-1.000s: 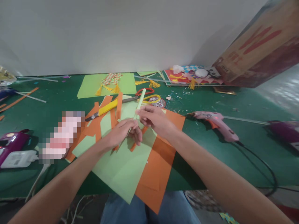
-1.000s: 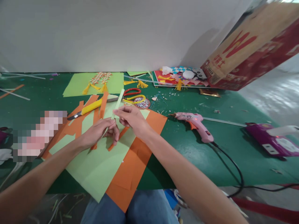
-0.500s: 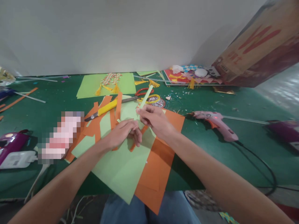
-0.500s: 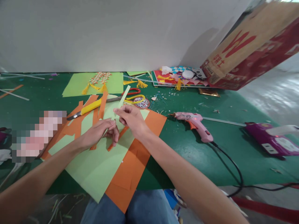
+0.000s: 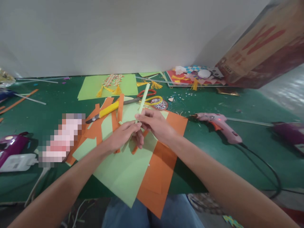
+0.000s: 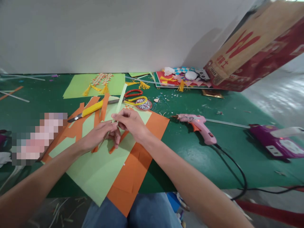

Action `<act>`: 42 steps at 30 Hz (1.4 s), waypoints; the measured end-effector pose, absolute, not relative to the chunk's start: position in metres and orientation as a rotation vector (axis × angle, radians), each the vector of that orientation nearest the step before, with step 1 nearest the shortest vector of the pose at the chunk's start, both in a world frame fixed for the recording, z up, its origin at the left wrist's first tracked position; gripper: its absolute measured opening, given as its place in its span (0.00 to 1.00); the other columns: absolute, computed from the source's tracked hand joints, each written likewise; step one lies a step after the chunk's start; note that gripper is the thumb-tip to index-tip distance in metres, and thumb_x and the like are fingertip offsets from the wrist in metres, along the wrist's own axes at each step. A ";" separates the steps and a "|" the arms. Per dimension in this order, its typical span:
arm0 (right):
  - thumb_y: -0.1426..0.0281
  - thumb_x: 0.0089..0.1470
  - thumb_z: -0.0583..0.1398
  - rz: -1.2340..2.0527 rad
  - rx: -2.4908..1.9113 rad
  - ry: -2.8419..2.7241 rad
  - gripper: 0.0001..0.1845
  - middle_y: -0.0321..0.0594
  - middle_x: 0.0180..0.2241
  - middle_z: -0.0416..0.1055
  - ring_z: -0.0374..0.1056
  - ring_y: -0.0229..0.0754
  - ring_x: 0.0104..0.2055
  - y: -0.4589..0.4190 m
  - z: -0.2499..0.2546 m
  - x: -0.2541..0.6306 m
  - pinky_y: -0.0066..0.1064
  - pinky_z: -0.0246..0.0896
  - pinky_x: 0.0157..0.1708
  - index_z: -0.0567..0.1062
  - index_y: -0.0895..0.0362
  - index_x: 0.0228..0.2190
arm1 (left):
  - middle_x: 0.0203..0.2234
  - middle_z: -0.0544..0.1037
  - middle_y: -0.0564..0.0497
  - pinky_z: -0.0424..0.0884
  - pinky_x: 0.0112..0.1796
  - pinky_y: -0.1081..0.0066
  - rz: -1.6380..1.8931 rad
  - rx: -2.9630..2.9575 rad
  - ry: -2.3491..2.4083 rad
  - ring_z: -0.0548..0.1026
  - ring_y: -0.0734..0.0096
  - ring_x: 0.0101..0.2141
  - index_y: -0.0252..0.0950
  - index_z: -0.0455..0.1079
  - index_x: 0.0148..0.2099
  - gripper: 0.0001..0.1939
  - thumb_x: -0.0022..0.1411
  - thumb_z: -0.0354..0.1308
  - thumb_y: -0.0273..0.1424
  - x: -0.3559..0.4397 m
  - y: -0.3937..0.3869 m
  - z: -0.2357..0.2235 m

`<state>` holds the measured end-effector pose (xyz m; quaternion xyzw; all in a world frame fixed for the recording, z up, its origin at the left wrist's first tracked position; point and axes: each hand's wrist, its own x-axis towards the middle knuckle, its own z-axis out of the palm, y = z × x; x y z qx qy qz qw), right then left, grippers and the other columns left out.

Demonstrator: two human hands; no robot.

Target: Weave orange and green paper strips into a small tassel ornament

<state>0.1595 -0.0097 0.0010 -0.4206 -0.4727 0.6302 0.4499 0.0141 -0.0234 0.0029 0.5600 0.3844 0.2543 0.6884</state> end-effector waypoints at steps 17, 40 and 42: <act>0.57 0.38 0.69 1.538 -1.085 -1.146 0.22 0.28 0.13 0.59 0.51 0.28 0.16 -0.011 -0.002 0.156 0.25 0.41 0.16 0.64 0.56 0.16 | 0.18 0.74 0.52 0.69 0.25 0.72 0.592 1.255 0.887 0.73 0.72 0.19 0.37 0.56 0.27 0.13 0.65 0.43 0.33 0.015 -0.025 0.003; 0.59 0.39 0.69 1.586 -1.021 -1.207 0.22 0.27 0.13 0.58 0.51 0.27 0.16 -0.008 0.000 0.162 0.26 0.41 0.17 0.64 0.57 0.16 | 0.18 0.74 0.53 0.69 0.26 0.74 0.593 1.293 0.843 0.74 0.74 0.20 0.38 0.51 0.25 0.16 0.67 0.40 0.29 0.013 -0.024 0.005; 0.59 0.39 0.69 1.565 -1.006 -1.193 0.22 0.27 0.13 0.57 0.50 0.27 0.16 -0.008 -0.001 0.162 0.26 0.40 0.17 0.64 0.57 0.16 | 0.18 0.74 0.53 0.69 0.26 0.73 0.597 1.284 0.836 0.73 0.73 0.20 0.38 0.53 0.26 0.15 0.68 0.41 0.33 0.013 -0.024 0.004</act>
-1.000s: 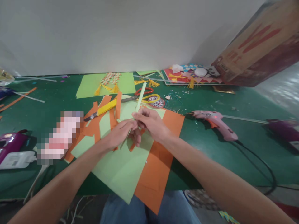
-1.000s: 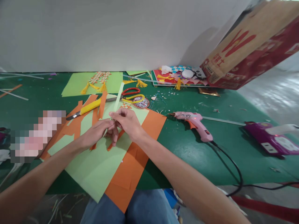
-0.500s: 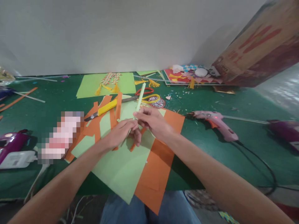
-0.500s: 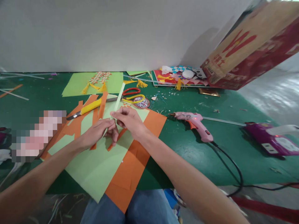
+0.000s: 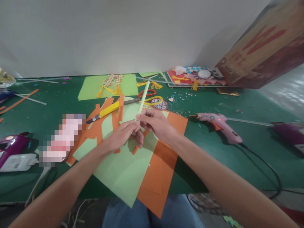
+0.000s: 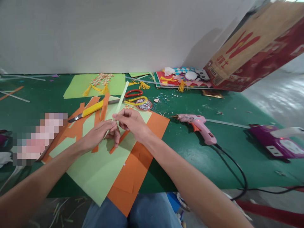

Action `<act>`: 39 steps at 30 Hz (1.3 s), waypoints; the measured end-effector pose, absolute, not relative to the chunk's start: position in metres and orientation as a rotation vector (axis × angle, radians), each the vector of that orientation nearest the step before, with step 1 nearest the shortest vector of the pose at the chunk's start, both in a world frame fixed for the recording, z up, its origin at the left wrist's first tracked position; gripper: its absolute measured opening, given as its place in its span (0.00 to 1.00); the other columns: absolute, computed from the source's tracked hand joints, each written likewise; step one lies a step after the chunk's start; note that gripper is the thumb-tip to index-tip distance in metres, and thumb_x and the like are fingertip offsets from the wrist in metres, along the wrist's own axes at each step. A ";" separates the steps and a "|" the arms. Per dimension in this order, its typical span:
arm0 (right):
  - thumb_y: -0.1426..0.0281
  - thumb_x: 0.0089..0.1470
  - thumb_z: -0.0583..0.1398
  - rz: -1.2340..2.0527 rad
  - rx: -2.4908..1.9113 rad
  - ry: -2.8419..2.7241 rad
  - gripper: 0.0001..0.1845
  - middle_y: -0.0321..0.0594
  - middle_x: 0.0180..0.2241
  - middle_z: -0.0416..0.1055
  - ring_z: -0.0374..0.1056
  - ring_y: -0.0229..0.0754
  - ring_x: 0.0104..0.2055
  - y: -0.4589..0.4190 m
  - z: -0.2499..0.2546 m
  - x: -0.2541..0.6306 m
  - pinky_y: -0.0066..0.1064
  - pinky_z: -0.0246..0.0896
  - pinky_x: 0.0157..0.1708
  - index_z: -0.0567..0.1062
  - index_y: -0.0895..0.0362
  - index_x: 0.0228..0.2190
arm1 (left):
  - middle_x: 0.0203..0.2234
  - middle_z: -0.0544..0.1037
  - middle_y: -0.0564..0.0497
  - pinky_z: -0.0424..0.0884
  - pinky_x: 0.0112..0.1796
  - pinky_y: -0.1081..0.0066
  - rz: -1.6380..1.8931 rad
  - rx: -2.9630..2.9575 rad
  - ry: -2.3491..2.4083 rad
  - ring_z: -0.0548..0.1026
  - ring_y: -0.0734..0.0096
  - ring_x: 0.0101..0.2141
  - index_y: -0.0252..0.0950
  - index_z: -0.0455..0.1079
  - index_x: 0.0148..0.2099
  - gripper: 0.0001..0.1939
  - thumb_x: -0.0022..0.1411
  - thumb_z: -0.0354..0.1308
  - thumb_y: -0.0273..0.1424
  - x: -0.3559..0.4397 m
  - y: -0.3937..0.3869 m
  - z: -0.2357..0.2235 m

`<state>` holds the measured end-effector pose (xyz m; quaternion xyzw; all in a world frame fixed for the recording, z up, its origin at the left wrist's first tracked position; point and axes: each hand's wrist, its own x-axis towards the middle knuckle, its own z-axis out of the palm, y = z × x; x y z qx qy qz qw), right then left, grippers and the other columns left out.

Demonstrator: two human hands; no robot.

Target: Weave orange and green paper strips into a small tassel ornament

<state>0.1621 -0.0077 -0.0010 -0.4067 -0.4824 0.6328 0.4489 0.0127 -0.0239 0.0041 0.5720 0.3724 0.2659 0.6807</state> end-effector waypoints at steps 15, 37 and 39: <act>0.57 0.38 0.69 1.525 -0.960 -1.181 0.23 0.27 0.13 0.57 0.51 0.28 0.17 -0.007 -0.002 0.162 0.26 0.40 0.17 0.65 0.57 0.16 | 0.20 0.74 0.52 0.70 0.26 0.73 0.635 1.326 0.873 0.74 0.73 0.21 0.35 0.60 0.31 0.15 0.68 0.45 0.38 0.011 -0.026 0.002; 0.60 0.41 0.68 1.522 -0.936 -1.222 0.17 0.28 0.14 0.60 0.52 0.28 0.16 -0.008 -0.001 0.163 0.26 0.42 0.17 0.68 0.57 0.20 | 0.20 0.74 0.54 0.71 0.27 0.73 0.698 1.435 0.883 0.74 0.74 0.21 0.35 0.61 0.33 0.14 0.69 0.43 0.37 0.012 -0.027 0.004; 0.60 0.42 0.68 1.506 -0.947 -1.217 0.17 0.27 0.14 0.59 0.51 0.28 0.16 -0.008 -0.001 0.163 0.26 0.41 0.17 0.68 0.57 0.20 | 0.20 0.74 0.54 0.71 0.27 0.73 0.687 1.438 0.893 0.74 0.75 0.21 0.35 0.61 0.34 0.14 0.69 0.44 0.37 0.012 -0.027 0.004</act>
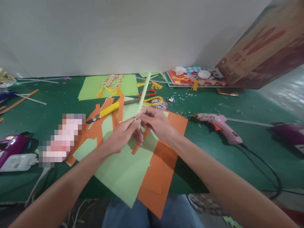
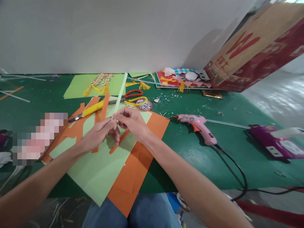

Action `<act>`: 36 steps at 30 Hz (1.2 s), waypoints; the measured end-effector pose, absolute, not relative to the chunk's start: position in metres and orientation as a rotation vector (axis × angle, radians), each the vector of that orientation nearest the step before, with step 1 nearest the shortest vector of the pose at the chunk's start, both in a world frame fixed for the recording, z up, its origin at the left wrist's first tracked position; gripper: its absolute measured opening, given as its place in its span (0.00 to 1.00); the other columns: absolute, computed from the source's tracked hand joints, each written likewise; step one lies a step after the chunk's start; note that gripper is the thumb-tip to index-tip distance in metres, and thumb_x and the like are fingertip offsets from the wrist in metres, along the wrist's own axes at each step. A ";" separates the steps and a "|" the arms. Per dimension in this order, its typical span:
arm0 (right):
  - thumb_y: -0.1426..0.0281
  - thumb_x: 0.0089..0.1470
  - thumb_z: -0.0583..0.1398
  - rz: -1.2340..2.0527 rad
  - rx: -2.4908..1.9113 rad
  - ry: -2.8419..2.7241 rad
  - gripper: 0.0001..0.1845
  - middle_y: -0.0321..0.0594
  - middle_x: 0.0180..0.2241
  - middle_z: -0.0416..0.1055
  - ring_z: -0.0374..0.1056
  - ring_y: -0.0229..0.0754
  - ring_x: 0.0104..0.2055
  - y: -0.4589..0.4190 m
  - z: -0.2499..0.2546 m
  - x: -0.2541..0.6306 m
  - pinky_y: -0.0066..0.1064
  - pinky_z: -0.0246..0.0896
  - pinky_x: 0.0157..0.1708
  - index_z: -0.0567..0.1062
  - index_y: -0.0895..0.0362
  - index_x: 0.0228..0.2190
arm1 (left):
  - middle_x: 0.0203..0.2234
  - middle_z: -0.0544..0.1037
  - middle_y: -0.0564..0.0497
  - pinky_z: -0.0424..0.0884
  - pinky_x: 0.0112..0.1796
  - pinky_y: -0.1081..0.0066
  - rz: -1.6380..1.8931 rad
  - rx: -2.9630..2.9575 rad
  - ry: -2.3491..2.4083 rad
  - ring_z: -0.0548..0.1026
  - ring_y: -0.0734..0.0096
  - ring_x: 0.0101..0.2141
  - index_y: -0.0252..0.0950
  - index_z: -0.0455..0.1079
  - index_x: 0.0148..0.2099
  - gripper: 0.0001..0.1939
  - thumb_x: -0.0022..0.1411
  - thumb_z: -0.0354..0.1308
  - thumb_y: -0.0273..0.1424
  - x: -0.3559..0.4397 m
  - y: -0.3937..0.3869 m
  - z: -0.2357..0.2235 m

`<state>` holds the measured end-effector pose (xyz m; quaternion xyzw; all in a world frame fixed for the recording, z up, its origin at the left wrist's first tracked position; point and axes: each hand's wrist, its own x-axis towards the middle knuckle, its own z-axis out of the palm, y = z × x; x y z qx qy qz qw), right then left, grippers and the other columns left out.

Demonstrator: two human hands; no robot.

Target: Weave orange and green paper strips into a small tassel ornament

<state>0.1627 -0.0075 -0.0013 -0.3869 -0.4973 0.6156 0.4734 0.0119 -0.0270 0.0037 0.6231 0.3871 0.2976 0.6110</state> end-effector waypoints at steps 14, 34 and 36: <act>0.61 0.42 0.68 1.505 -0.906 -1.187 0.17 0.26 0.14 0.57 0.52 0.28 0.17 -0.007 -0.002 0.163 0.26 0.41 0.18 0.67 0.57 0.19 | 0.20 0.74 0.53 0.71 0.27 0.73 0.678 1.468 0.903 0.74 0.74 0.21 0.35 0.62 0.34 0.14 0.69 0.43 0.37 0.013 -0.027 0.004; 0.59 0.38 0.69 1.505 -0.921 -1.164 0.19 0.26 0.13 0.57 0.52 0.28 0.16 -0.007 0.000 0.162 0.26 0.42 0.17 0.67 0.57 0.19 | 0.20 0.74 0.53 0.71 0.27 0.73 0.684 1.471 0.925 0.74 0.74 0.21 0.35 0.61 0.34 0.14 0.69 0.44 0.38 0.013 -0.028 0.004; 0.59 0.38 0.69 1.523 -0.930 -1.162 0.19 0.26 0.13 0.58 0.52 0.28 0.16 -0.007 0.000 0.163 0.26 0.42 0.17 0.68 0.57 0.19 | 0.20 0.74 0.53 0.71 0.27 0.73 0.694 1.479 0.929 0.74 0.74 0.21 0.35 0.61 0.34 0.14 0.69 0.44 0.38 0.013 -0.028 0.004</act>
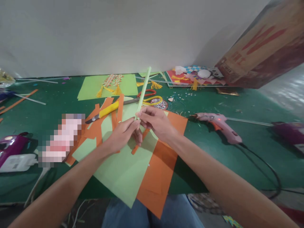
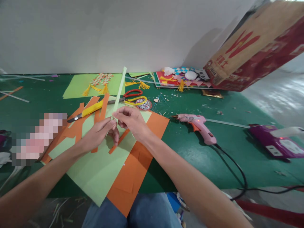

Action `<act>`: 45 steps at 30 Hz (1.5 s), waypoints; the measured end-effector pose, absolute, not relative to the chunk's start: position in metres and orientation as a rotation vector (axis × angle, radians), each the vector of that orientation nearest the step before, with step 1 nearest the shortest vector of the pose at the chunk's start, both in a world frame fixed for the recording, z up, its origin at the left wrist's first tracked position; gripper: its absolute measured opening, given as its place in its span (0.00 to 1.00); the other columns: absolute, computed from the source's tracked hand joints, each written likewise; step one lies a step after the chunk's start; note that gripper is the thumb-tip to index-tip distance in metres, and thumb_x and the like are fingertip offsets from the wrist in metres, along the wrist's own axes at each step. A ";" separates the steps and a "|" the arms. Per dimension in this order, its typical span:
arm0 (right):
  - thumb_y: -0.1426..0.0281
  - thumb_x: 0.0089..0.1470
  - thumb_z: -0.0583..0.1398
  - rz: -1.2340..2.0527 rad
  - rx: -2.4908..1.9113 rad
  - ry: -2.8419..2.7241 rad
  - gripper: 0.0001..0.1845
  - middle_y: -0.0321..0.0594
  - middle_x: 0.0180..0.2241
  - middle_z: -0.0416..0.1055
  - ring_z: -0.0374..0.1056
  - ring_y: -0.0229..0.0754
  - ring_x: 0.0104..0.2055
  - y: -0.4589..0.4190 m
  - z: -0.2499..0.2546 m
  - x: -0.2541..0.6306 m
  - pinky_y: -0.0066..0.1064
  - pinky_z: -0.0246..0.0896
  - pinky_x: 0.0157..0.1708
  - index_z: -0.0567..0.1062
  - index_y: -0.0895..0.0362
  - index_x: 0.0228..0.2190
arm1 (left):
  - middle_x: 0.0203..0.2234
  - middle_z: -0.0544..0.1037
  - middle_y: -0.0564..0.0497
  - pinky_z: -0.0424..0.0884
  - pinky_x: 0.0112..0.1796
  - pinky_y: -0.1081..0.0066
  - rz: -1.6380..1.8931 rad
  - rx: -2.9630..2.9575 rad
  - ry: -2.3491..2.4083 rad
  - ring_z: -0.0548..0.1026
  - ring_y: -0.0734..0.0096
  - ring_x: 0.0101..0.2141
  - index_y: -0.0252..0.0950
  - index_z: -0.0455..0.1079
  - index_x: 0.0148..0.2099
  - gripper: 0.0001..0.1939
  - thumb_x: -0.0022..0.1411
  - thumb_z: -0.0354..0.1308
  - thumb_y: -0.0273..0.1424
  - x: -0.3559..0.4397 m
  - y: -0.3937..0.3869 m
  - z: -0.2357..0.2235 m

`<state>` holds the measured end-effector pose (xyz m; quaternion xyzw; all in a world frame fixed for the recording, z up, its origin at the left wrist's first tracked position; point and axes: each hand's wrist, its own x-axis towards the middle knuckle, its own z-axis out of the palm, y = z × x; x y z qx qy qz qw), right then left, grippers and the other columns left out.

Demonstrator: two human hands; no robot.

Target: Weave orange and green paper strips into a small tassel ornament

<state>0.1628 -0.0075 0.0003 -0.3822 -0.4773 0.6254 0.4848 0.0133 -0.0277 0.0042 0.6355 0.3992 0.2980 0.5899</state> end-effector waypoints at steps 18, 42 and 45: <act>0.59 0.38 0.69 1.510 -0.969 -1.191 0.19 0.27 0.13 0.59 0.51 0.29 0.16 -0.007 -0.004 0.159 0.26 0.42 0.17 0.67 0.57 0.19 | 0.19 0.74 0.52 0.71 0.25 0.74 0.680 1.498 0.977 0.74 0.73 0.20 0.35 0.62 0.33 0.15 0.68 0.44 0.38 0.014 -0.028 0.005; 0.64 0.48 0.63 1.351 -0.913 -1.259 0.16 0.26 0.12 0.58 0.52 0.28 0.15 -0.008 -0.008 0.158 0.24 0.45 0.17 0.63 0.56 0.19 | 0.17 0.73 0.54 0.68 0.24 0.75 0.615 1.423 1.031 0.72 0.76 0.18 0.36 0.58 0.27 0.15 0.67 0.40 0.27 0.019 -0.030 0.011; 0.66 0.50 0.61 1.323 -0.935 -1.247 0.14 0.26 0.12 0.58 0.52 0.28 0.15 -0.008 -0.008 0.158 0.24 0.45 0.17 0.63 0.56 0.20 | 0.17 0.73 0.54 0.68 0.23 0.75 0.594 1.424 1.039 0.72 0.76 0.18 0.36 0.57 0.26 0.15 0.67 0.41 0.27 0.019 -0.030 0.012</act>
